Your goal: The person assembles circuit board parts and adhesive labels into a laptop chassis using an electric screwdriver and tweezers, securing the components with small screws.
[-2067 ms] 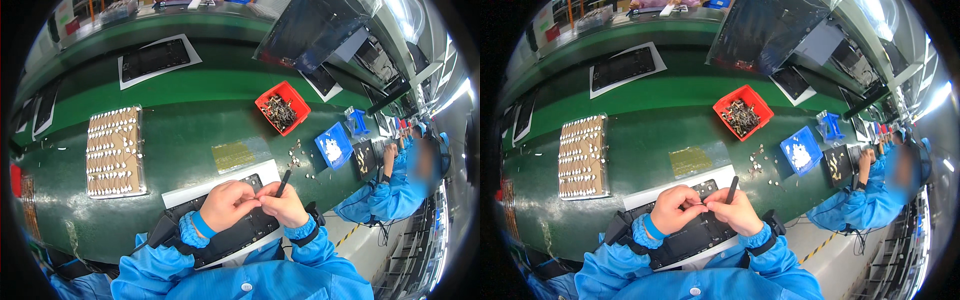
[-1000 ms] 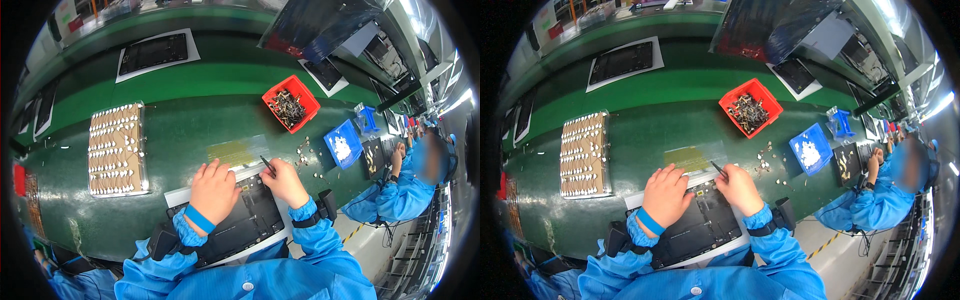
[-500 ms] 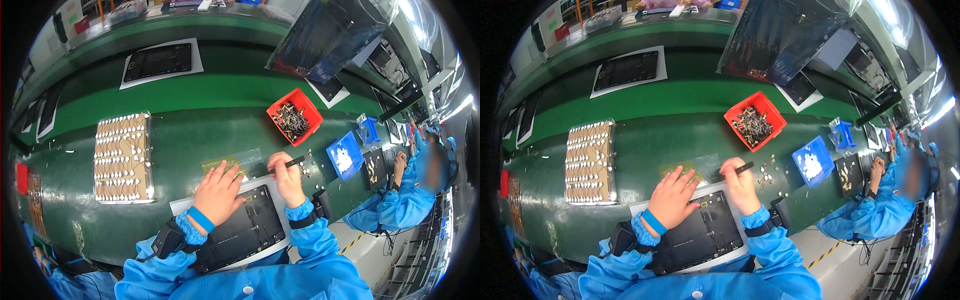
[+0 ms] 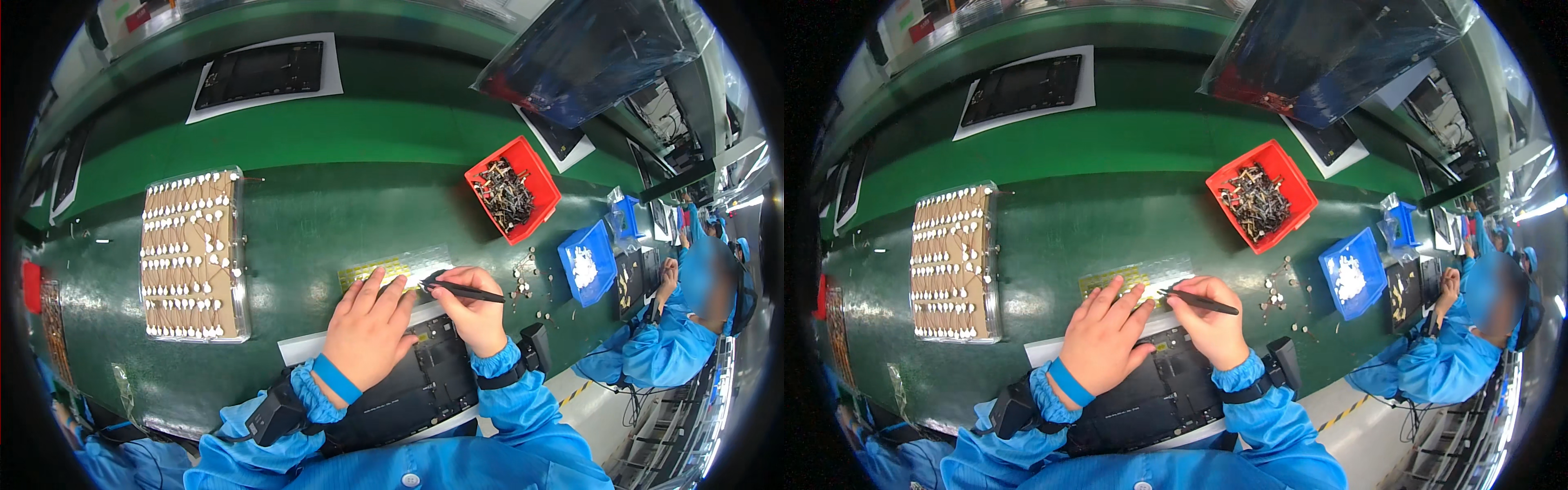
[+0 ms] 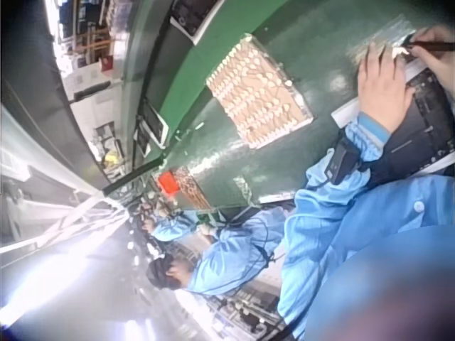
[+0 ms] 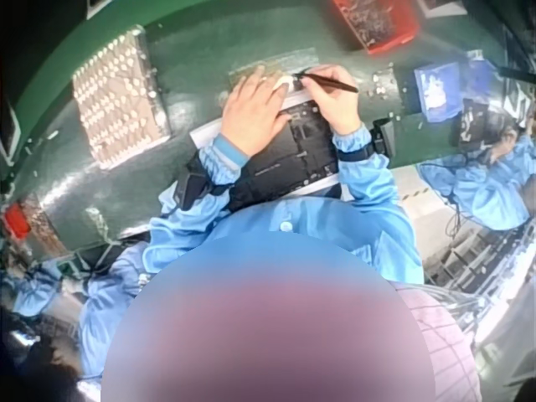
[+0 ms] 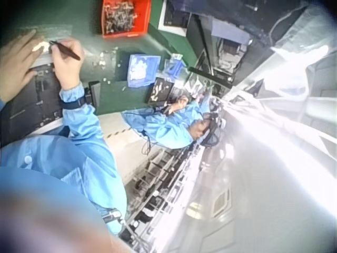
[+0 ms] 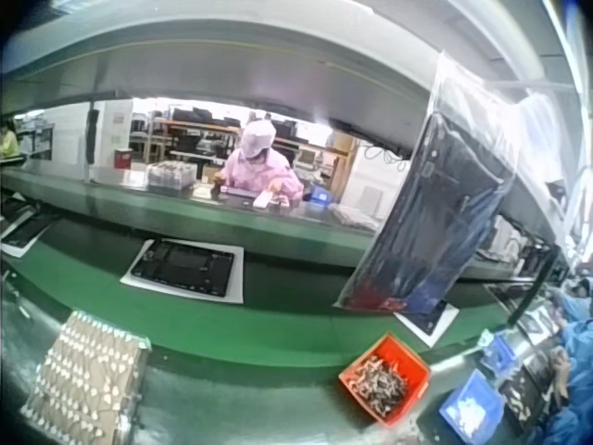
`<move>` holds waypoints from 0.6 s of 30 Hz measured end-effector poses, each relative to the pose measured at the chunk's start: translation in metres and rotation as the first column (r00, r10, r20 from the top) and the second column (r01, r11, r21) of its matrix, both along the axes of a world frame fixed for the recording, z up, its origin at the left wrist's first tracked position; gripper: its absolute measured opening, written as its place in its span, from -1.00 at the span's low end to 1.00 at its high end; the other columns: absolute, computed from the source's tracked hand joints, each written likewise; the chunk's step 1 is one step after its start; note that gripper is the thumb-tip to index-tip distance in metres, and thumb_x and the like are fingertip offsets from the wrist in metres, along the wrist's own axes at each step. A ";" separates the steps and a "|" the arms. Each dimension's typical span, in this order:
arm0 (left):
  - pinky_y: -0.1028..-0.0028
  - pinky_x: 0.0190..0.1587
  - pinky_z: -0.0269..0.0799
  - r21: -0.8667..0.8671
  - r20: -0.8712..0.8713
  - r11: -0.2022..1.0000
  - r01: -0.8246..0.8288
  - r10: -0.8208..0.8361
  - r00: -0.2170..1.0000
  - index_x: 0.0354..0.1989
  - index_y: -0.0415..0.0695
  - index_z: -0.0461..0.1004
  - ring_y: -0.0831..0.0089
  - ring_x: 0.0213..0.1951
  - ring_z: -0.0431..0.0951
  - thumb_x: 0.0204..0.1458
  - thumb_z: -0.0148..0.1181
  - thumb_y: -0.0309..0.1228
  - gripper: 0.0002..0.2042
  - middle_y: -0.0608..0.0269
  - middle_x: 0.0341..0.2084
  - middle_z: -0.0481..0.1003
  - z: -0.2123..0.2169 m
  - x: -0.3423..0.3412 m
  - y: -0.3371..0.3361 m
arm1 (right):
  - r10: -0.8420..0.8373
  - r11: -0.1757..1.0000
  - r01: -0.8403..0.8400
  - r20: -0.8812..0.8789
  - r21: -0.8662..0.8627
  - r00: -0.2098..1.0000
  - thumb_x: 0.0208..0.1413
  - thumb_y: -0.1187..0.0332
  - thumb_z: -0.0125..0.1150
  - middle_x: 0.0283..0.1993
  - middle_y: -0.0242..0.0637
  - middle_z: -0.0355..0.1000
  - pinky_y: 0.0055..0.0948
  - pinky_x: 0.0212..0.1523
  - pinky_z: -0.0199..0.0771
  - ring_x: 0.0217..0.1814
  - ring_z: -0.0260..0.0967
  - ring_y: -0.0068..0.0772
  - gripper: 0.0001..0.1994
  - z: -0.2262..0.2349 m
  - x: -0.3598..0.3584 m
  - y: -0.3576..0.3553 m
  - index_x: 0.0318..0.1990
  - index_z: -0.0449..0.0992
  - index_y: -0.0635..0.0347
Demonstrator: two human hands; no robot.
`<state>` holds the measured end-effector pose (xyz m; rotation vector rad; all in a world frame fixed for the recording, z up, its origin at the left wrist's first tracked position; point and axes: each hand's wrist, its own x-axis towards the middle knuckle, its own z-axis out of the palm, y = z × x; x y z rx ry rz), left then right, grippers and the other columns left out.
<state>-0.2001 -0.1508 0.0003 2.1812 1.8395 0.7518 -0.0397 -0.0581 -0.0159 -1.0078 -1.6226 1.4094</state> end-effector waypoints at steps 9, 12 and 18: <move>0.11 0.12 0.16 -0.004 0.004 1.000 -0.007 0.007 1.000 -0.04 -0.12 0.37 0.09 0.13 0.19 -0.26 0.27 -0.22 -0.47 0.13 0.01 0.30 0.000 0.000 0.000 | -0.014 0.998 0.014 0.000 0.066 1.000 -0.14 0.62 0.22 -0.27 -0.18 0.40 -0.51 -0.20 0.41 -0.22 0.37 -0.46 -0.86 -0.003 0.002 -0.001 -0.42 0.37 0.33; 0.11 0.11 0.16 -0.010 0.008 1.000 -0.011 0.011 1.000 -0.04 -0.12 0.37 0.10 0.13 0.20 -0.27 0.27 -0.22 -0.46 0.13 0.01 0.31 0.001 0.001 -0.002 | -0.047 0.997 0.047 -0.008 0.058 0.999 -0.14 0.62 0.22 -0.28 -0.17 0.40 -0.50 -0.20 0.41 -0.22 0.38 -0.44 -0.86 -0.002 0.001 -0.004 -0.42 0.37 0.33; 0.12 0.11 0.17 -0.004 0.005 1.000 -0.011 0.011 1.000 -0.04 -0.11 0.37 0.12 0.13 0.20 -0.29 0.28 -0.22 -0.46 0.15 0.01 0.30 0.000 0.001 0.001 | -0.048 0.997 0.048 -0.016 0.056 0.999 -0.14 0.62 0.22 -0.29 -0.16 0.41 -0.49 -0.20 0.41 -0.23 0.38 -0.44 -0.87 -0.002 0.000 -0.003 -0.43 0.38 0.34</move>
